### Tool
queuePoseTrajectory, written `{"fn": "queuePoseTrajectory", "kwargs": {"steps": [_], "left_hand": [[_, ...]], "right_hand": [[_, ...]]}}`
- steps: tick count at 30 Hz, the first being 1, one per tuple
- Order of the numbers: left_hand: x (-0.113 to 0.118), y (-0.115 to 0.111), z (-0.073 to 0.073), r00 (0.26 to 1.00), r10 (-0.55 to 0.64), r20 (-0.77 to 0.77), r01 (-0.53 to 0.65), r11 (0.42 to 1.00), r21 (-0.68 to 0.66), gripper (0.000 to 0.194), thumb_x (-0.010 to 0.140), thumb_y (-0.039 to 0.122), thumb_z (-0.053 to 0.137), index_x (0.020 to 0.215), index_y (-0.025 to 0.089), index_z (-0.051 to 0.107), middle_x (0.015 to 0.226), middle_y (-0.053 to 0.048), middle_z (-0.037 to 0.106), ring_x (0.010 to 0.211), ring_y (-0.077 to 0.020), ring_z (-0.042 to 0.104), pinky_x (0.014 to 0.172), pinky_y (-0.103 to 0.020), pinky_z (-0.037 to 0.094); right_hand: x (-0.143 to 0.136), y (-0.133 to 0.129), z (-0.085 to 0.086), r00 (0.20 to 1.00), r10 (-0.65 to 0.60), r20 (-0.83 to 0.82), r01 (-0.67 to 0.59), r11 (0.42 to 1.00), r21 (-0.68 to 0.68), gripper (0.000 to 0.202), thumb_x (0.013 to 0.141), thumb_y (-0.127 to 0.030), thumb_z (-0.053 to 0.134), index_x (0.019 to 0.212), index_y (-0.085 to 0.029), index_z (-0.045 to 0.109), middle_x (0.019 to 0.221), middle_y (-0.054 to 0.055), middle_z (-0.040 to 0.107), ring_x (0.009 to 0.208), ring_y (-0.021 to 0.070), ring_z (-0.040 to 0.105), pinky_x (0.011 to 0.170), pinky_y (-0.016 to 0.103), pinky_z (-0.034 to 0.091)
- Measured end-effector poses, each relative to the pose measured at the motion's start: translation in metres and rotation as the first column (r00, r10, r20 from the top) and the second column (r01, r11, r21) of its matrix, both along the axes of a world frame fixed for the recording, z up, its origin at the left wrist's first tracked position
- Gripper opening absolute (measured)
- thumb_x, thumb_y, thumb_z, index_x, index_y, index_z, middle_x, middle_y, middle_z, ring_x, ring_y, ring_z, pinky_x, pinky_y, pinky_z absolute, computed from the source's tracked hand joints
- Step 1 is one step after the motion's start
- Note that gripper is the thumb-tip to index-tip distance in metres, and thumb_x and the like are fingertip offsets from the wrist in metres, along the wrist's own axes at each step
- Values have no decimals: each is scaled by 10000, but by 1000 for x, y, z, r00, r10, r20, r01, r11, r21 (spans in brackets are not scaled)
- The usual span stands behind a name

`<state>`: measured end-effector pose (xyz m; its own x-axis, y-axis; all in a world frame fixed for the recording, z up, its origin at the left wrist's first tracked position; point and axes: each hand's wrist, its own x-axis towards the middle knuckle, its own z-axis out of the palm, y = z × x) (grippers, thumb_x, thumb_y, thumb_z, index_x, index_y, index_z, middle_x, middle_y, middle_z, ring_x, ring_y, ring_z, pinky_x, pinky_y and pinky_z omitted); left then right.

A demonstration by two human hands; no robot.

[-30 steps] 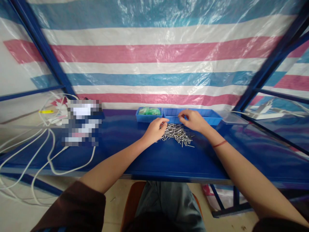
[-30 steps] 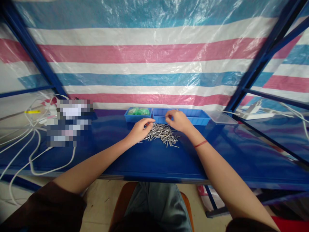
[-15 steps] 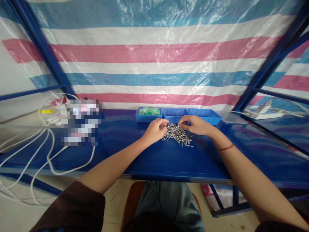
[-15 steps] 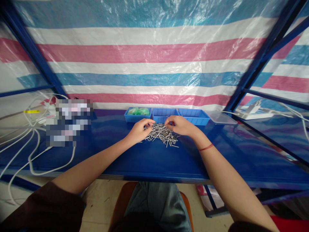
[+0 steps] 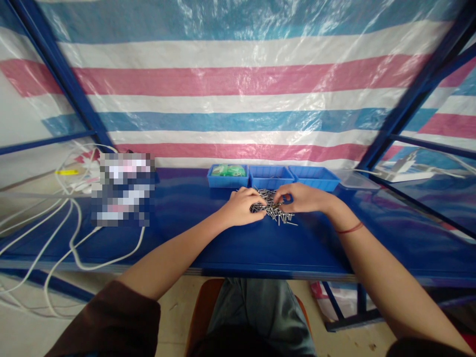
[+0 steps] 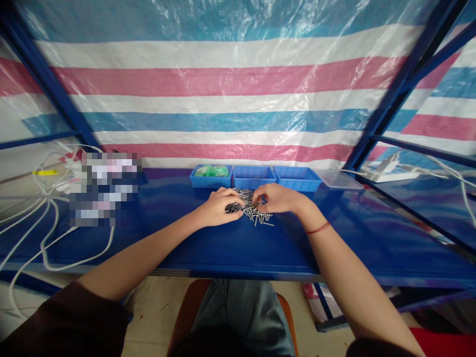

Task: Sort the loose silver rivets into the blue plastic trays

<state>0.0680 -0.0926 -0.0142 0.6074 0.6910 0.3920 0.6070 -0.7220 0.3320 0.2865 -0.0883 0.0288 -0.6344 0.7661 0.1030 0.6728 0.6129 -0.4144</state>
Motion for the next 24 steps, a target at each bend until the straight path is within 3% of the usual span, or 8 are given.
{"fn": "queuePoseTrajectory", "kwargs": {"steps": [3, 6, 12, 17, 20, 24], "left_hand": [[0, -3, 1, 997, -27, -76, 28, 1000, 5, 225, 763, 388, 644, 957, 277, 670, 1087, -34, 614, 1081, -274, 485, 894, -459, 368], [1, -2, -1, 998, 0, -55, 1, 1000, 15, 242, 794, 385, 616, 1004, 271, 653, 1099, -42, 612, 1066, -262, 496, 891, -440, 376], [6, 2, -1, 993, 7, 121, -14, 998, 63, 215, 869, 339, 539, 1016, 221, 642, 978, -43, 658, 924, -200, 577, 837, -347, 424], [7, 3, 0, 950, 26, 311, -21, 1000, -20, 196, 882, 292, 506, 846, 176, 661, 815, -30, 666, 757, -157, 597, 716, -275, 449], [8, 3, 0, 893, 64, 446, -25, 995, -94, 182, 865, 293, 529, 873, 172, 663, 828, -24, 680, 761, -154, 607, 688, -255, 455], [9, 3, -2, 874, 78, 480, -15, 991, -134, 196, 852, 314, 547, 886, 164, 668, 798, -23, 681, 752, -156, 605, 680, -259, 458]], "right_hand": [[2, 3, -2, 1000, 8, 27, -7, 999, -35, 178, 639, -117, 593, 737, -208, 711, 713, 1, 681, 617, 133, 574, 582, 263, 433], [3, 5, -2, 1000, -1, 12, 1, 1000, -32, 158, 687, -135, 574, 744, -202, 705, 715, 9, 689, 611, 133, 576, 587, 273, 433], [-12, -2, 0, 956, 3, -294, 16, 998, 63, 147, 753, -265, 601, 866, -200, 670, 775, 13, 669, 661, 125, 564, 614, 283, 434], [-33, -4, -8, 806, -49, -590, 100, 994, 54, 289, 712, -372, 681, 926, -182, 637, 783, 25, 644, 667, 123, 545, 609, 287, 443], [-39, -3, -11, 768, -98, -633, 152, 988, 31, 282, 706, -426, 680, 806, -165, 643, 723, 23, 626, 644, 119, 533, 589, 282, 439], [-41, -3, -13, 783, -120, -610, 161, 987, 13, 257, 740, -424, 639, 740, -167, 635, 689, 22, 627, 626, 118, 536, 585, 283, 444]]}}
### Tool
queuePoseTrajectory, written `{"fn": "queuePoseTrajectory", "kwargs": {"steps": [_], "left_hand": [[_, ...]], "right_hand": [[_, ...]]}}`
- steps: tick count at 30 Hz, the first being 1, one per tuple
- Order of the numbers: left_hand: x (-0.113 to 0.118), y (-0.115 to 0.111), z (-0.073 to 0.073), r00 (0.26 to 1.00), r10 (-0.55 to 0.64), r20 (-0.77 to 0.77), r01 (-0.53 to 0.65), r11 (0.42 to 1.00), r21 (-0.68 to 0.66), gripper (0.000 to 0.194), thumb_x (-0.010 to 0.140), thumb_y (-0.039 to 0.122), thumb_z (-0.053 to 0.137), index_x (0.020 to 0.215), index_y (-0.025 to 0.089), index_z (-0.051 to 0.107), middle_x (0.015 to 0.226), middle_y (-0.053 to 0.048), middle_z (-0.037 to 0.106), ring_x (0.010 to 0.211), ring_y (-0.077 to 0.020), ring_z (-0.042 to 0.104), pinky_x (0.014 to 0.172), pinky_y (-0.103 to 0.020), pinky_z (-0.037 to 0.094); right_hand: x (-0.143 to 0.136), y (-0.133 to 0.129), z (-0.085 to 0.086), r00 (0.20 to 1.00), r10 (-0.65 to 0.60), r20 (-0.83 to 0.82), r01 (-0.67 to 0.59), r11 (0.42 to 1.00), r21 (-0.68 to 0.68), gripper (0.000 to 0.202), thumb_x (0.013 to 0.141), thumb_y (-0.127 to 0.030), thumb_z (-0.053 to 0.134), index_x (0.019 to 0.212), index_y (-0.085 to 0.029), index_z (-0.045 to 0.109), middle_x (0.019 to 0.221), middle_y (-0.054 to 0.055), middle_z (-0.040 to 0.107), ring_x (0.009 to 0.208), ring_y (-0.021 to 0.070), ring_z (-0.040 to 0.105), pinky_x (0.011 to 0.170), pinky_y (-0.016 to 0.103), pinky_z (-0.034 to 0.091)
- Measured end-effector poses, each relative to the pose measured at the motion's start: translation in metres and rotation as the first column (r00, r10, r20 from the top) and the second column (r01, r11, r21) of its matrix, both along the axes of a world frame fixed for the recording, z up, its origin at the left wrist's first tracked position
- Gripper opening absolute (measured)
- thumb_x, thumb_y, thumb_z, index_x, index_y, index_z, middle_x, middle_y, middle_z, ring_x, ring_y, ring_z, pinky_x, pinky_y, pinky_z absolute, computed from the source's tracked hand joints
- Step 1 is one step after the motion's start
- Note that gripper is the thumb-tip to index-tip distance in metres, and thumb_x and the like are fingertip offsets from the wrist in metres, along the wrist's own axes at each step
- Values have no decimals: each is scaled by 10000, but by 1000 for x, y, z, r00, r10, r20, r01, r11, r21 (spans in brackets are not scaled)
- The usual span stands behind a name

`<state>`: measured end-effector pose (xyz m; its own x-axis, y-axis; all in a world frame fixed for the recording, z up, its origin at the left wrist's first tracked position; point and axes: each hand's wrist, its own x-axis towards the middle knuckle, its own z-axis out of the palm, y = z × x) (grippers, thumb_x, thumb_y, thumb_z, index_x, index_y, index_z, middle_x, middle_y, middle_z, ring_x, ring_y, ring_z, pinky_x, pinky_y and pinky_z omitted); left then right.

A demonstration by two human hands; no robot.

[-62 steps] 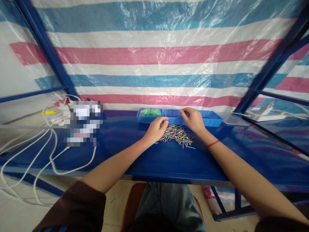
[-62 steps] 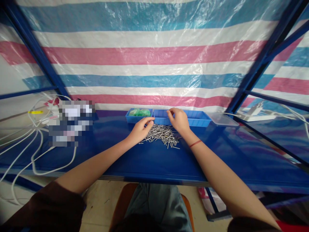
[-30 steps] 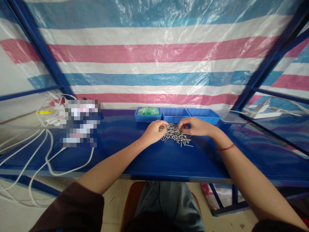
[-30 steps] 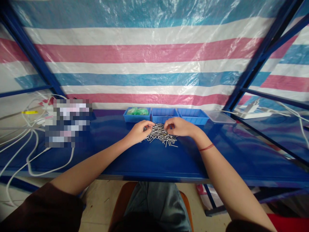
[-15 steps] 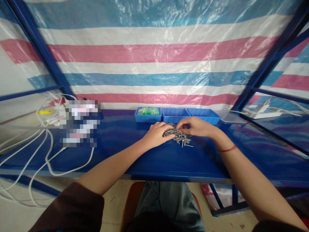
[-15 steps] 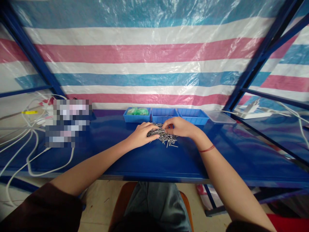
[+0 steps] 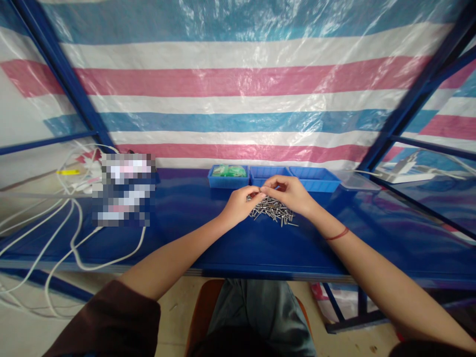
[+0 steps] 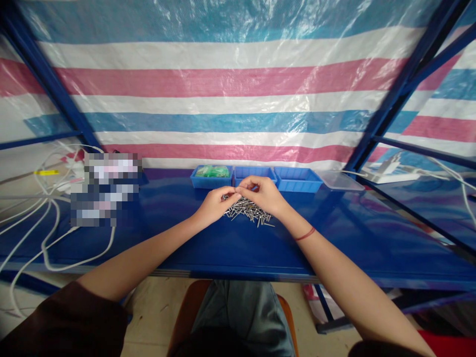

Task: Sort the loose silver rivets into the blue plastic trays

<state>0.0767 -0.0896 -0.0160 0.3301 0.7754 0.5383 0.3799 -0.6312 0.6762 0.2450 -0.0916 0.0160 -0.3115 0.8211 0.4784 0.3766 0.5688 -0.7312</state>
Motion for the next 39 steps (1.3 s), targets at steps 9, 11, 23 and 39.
{"fn": "queuePoseTrajectory", "kwargs": {"steps": [9, 11, 23, 39], "left_hand": [[0, 3, 0, 999, 40, 31, -41, 999, 19, 148, 834, 279, 574, 867, 167, 666, 784, -14, 669, 731, -137, 603, 687, -254, 467], [-1, 1, 2, 997, 70, 46, -72, 997, 42, 131, 827, 267, 584, 870, 171, 662, 783, -13, 666, 733, -133, 604, 702, -254, 471], [-2, 9, -4, 989, 115, -88, -110, 992, 60, 220, 850, 260, 551, 1025, 160, 637, 853, -37, 671, 760, -145, 604, 773, -289, 484], [-7, 8, -4, 953, 98, -288, -64, 990, 122, 180, 855, 222, 511, 901, 208, 684, 918, -23, 682, 847, -167, 612, 784, -293, 469]], "right_hand": [[2, -5, 5, 992, -22, 124, -1, 983, 184, 165, 780, -332, 582, 813, -196, 670, 787, 25, 624, 662, 115, 532, 581, 263, 417], [4, -6, 7, 987, -40, 158, 5, 976, 220, 148, 782, -312, 574, 803, -201, 670, 775, 21, 626, 642, 113, 518, 583, 265, 413], [37, 41, -5, 799, -549, 243, 396, 787, 473, 301, 891, -344, 442, 771, -185, 667, 798, 102, 660, 749, 210, 573, 704, 356, 417], [31, -1, 11, 718, 319, 619, -161, 941, -299, 259, 743, -393, 615, 668, -147, 644, 610, 13, 616, 582, 117, 534, 548, 251, 374]]}}
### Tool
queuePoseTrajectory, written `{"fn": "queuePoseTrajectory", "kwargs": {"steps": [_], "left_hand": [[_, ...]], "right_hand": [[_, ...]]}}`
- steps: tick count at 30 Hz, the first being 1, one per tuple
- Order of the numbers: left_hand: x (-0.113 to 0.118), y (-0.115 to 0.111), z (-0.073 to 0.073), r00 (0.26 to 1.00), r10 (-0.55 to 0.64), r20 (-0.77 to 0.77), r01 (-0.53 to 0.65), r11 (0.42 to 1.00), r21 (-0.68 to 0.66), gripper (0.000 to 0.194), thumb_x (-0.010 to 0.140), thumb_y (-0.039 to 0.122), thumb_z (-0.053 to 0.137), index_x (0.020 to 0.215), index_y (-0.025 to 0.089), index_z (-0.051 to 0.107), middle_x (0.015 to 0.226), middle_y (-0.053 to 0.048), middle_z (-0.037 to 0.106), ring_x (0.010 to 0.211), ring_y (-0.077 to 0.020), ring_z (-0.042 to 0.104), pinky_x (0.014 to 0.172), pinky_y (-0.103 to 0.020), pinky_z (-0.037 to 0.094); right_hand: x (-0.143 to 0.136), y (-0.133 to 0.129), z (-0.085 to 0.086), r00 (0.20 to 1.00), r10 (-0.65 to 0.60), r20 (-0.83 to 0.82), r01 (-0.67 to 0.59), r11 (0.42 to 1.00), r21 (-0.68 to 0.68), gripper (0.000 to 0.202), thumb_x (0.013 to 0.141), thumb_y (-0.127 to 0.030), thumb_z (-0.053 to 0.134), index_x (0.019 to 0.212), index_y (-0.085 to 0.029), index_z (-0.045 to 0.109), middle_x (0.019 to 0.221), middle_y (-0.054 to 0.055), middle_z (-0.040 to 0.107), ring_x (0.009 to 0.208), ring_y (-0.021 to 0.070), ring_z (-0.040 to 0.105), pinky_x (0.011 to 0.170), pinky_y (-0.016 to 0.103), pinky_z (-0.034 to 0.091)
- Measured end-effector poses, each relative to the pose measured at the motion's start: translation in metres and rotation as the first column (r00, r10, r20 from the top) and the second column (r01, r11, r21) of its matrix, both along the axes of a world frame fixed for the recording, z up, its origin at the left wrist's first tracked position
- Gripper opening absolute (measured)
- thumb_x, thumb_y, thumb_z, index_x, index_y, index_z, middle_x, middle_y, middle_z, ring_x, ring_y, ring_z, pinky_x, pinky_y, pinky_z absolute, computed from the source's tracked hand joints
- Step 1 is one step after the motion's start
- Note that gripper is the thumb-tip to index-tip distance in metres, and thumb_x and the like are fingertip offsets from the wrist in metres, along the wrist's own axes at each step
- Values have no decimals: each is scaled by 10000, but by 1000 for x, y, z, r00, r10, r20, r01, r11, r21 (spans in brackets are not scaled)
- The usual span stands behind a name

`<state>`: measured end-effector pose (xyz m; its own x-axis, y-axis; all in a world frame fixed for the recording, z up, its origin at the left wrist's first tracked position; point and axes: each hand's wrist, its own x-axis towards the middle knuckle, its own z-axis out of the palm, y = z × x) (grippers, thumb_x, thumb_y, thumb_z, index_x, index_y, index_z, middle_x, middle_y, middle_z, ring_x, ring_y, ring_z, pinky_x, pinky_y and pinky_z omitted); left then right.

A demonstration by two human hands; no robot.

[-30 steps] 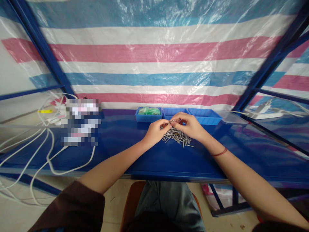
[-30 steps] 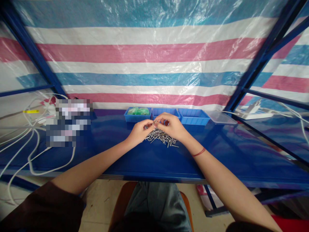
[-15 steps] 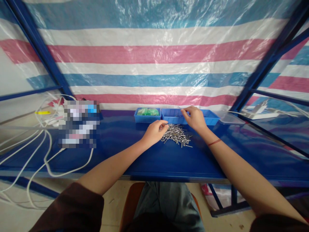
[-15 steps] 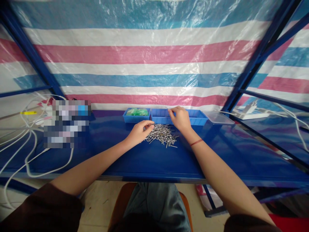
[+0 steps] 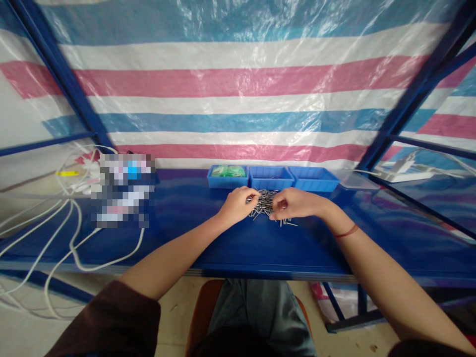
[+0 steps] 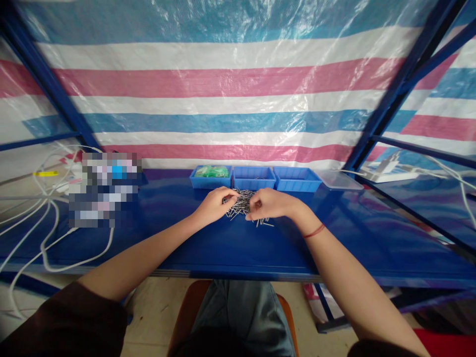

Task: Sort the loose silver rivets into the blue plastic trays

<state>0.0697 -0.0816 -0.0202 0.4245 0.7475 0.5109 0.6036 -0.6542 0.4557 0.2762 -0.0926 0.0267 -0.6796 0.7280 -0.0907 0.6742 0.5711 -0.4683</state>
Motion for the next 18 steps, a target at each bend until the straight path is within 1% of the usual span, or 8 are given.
{"fn": "queuePoseTrajectory", "kwargs": {"steps": [1, 3, 5, 8, 11, 14, 16, 18], "left_hand": [[0, 0, 0, 1000, 2, 0, -2, 1000, 1, 180, 854, 220, 512, 903, 207, 684, 921, -25, 683, 851, -169, 612, 785, -295, 470], [0, 0, 1, 1000, 2, -2, -2, 1000, 4, 179, 853, 214, 512, 903, 206, 684, 920, -27, 683, 852, -169, 614, 785, -296, 471], [-1, 0, 1, 1000, -4, -2, 4, 1000, 8, 177, 852, 210, 513, 899, 205, 684, 913, -27, 685, 849, -168, 616, 788, -297, 473], [-1, 0, 0, 1000, -15, 3, 15, 1000, 14, 174, 853, 205, 513, 892, 203, 683, 910, -26, 687, 852, -168, 618, 797, -301, 474], [-1, 0, -1, 1000, -27, 0, 27, 999, 18, 171, 854, 206, 513, 886, 202, 682, 912, -27, 690, 857, -171, 618, 799, -305, 475], [0, 0, -1, 999, -31, -10, 31, 999, 19, 165, 853, 208, 519, 890, 204, 680, 911, -27, 691, 861, -176, 616, 800, -310, 473], [0, -1, -1, 999, -35, -10, 36, 999, 19, 163, 853, 203, 520, 896, 204, 677, 911, -28, 690, 867, -178, 614, 808, -315, 470], [1, -1, 0, 999, -45, 5, 45, 999, 22, 174, 861, 195, 504, 911, 198, 670, 916, -35, 686, 877, -179, 612, 824, -323, 465]], "right_hand": [[-3, -2, -1, 1000, 14, 26, -14, 1000, -7, 244, 730, -378, 631, 664, -143, 645, 616, 20, 622, 595, 123, 543, 560, 255, 378], [-8, -3, -2, 998, 9, 55, -11, 1000, 27, 202, 723, -330, 637, 672, -135, 651, 641, 35, 635, 623, 135, 557, 587, 264, 385], [-11, -3, -2, 998, 4, 57, -7, 999, 46, 155, 730, -277, 613, 696, -132, 657, 669, 43, 644, 636, 138, 560, 600, 266, 388], [-11, -3, -1, 999, 3, 40, -4, 1000, 28, 101, 718, -197, 570, 701, -136, 649, 672, 37, 644, 626, 132, 554, 594, 258, 386], [-13, -5, 0, 999, -15, 50, 14, 999, 34, 78, 672, -136, 553, 669, -140, 631, 656, 27, 628, 611, 125, 539, 579, 252, 374], [-15, -6, -1, 996, -29, 79, 22, 996, 84, 45, 632, -118, 567, 611, -148, 594, 619, 8, 587, 589, 116, 511, 569, 253, 357], [-16, -5, -3, 998, -35, 44, 30, 993, 115, 49, 640, -123, 570, 599, -150, 571, 593, -5, 554, 570, 106, 489, 560, 254, 346], [-17, -2, -5, 995, -51, -91, 64, 987, 145, 42, 681, -140, 559, 641, -149, 570, 602, -11, 541, 564, 97, 474, 555, 254, 342]]}}
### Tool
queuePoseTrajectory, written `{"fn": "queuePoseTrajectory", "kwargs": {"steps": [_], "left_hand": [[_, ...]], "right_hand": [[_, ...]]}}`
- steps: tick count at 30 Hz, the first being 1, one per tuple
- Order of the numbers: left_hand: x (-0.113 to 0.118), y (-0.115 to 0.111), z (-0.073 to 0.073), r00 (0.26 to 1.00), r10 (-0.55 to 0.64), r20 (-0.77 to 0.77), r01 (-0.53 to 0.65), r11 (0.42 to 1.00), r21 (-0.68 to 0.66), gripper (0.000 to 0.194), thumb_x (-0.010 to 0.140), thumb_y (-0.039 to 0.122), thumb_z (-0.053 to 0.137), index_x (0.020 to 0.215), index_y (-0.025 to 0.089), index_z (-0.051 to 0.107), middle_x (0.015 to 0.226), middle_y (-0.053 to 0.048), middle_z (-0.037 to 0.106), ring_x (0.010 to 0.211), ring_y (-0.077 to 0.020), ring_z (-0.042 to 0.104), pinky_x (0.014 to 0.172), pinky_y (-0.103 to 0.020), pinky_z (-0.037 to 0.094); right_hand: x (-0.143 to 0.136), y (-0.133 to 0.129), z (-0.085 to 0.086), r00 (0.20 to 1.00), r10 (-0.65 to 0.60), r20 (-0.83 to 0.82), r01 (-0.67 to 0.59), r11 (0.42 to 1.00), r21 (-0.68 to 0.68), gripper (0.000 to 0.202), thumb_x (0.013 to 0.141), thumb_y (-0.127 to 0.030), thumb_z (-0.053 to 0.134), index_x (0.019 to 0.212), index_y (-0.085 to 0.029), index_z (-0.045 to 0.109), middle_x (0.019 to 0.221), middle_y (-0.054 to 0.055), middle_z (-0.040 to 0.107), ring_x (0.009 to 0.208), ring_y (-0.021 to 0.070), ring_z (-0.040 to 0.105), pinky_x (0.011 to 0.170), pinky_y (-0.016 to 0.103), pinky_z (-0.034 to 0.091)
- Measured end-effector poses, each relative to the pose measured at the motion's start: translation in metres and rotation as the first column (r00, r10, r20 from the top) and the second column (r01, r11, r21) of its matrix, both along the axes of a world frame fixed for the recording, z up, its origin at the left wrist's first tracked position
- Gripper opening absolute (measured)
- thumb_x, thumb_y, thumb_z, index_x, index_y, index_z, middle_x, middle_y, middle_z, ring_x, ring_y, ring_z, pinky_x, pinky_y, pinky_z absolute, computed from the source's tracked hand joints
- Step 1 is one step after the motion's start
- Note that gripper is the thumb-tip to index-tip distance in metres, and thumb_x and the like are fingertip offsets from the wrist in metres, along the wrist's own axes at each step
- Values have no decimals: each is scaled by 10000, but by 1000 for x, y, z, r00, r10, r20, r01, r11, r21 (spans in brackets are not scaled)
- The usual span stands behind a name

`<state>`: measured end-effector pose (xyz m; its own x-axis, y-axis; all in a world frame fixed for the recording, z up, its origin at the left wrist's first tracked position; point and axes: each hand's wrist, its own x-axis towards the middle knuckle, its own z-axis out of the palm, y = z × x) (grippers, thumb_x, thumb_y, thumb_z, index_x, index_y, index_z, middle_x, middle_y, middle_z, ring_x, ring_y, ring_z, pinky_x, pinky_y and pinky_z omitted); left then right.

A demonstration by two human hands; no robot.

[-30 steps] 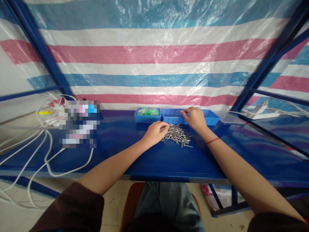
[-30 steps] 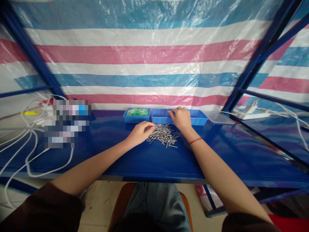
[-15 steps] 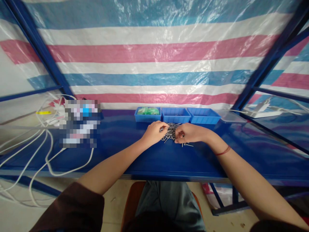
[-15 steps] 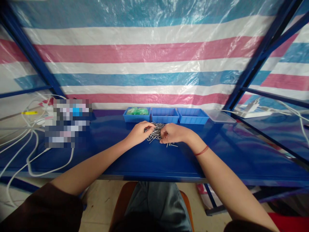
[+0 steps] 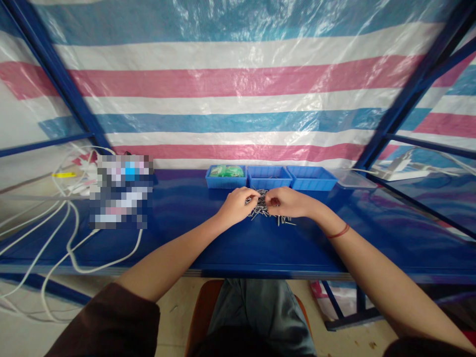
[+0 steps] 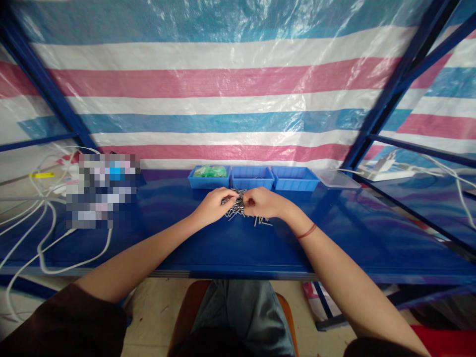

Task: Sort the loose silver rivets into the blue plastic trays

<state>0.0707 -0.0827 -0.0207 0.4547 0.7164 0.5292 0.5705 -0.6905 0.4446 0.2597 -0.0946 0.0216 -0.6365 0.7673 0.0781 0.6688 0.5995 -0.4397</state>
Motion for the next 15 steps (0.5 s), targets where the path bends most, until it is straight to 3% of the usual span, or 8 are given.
{"fn": "queuePoseTrajectory", "kwargs": {"steps": [3, 6, 11, 15], "left_hand": [[2, -2, 2, 998, -41, 51, 40, 999, 10, 175, 860, 173, 493, 925, 173, 655, 913, -53, 675, 878, -178, 610, 829, -324, 464], [3, -5, 4, 988, -88, 125, 89, 996, -4, 137, 843, 193, 527, 912, 162, 642, 900, -54, 664, 841, -168, 612, 784, -302, 476], [4, -4, 6, 971, -83, 224, 95, 995, -41, 181, 872, 268, 510, 948, 162, 636, 869, -44, 664, 785, -152, 609, 735, -279, 476], [3, -1, 4, 968, -55, 246, 71, 996, -56, 171, 865, 271, 518, 912, 158, 638, 864, -42, 669, 785, -158, 609, 717, -275, 469]], "right_hand": [[0, 5, -3, 958, -41, -283, 60, 996, 60, 93, 767, -226, 552, 720, -150, 576, 630, -17, 514, 563, 84, 433, 542, 253, 334], [-2, 9, -6, 889, -35, -456, 76, 995, 72, 189, 808, -338, 565, 757, -159, 591, 619, -33, 447, 556, 80, 376, 520, 254, 306], [-5, 11, -9, 814, -39, -580, 57, 998, 13, 224, 809, -394, 590, 806, -170, 603, 619, -36, 442, 554, 85, 362, 514, 262, 296], [-9, 10, -10, 801, -70, -594, 110, 993, 32, 242, 780, -407, 621, 811, -168, 616, 633, -29, 463, 562, 89, 381, 518, 265, 307]]}}
